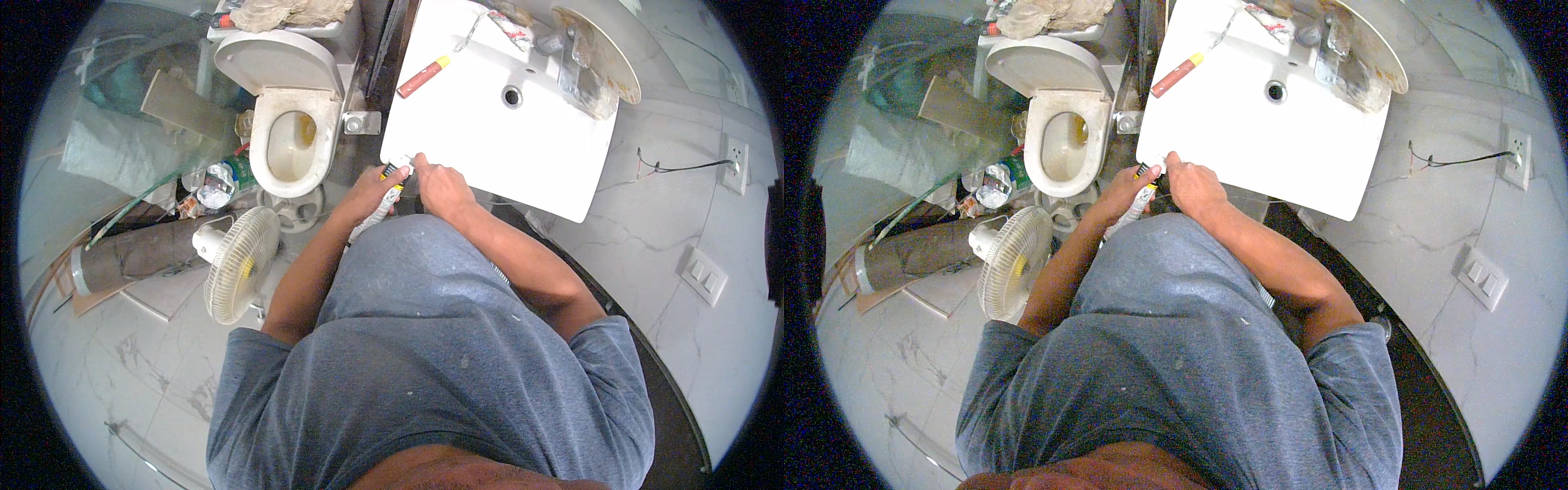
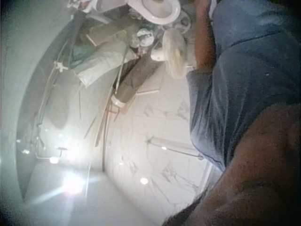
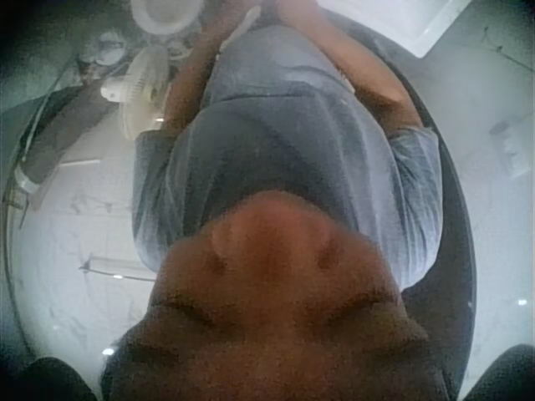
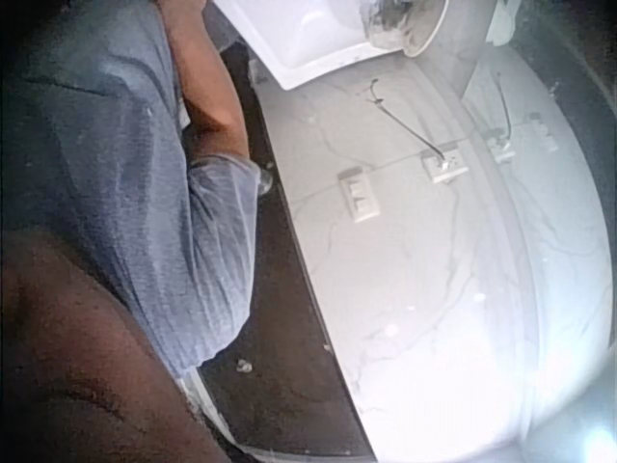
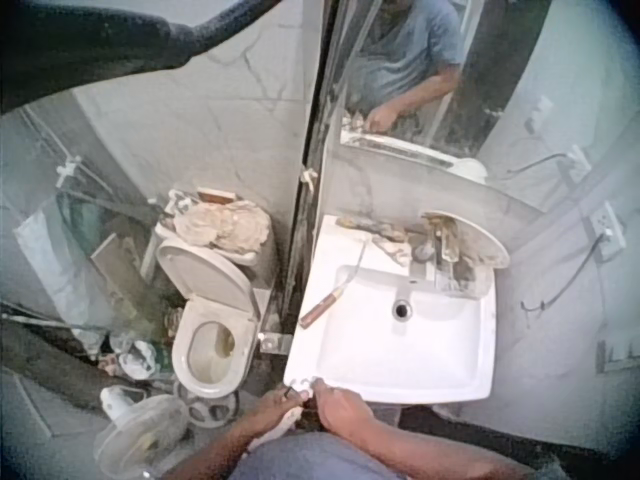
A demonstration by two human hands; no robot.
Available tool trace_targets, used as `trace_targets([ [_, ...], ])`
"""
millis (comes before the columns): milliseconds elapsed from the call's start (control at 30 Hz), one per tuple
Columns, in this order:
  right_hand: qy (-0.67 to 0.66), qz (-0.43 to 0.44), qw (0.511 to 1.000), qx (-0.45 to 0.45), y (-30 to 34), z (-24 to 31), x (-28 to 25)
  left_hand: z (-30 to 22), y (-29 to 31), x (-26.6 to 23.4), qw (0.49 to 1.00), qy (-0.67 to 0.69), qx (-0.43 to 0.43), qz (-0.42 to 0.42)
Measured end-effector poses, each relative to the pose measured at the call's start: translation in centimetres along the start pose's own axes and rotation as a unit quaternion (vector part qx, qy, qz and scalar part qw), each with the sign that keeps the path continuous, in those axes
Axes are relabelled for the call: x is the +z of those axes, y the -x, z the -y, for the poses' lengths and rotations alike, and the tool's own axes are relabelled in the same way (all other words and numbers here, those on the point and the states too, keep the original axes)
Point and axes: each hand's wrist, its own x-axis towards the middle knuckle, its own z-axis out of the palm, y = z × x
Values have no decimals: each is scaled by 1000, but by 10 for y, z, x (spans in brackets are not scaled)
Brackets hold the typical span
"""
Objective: The person retrieves a sealant tube and a utility knife from a bathroom shelf. They use the knife to cut the tip of the sealant tube, then place the tube into a caulking gun. The person briefly tests the sealant on a sink before returning the tools to the shelf.
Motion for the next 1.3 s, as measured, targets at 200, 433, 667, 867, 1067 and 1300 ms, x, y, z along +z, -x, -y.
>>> trace_targets([
  [200,-4,-23,1000,-19,-2,-6,8,4,-2,-3,999,43,-6,15],
  [433,-4,-78,996,-35,0,-7,15,4,2,2,996,93,2,-7],
  [667,-19,-66,997,-25,8,-8,10,6,-3,-3,993,112,15,-12],
  [867,-17,-37,999,-19,12,-8,5,9,-7,-16,995,94,-14,11],
  [1067,-25,-26,999,-17,5,-7,14,7,-6,-18,996,81,0,25],
  [1300,-120,-44,992,-1,11,-16,24,14,-8,-20,993,108,13,45],
])
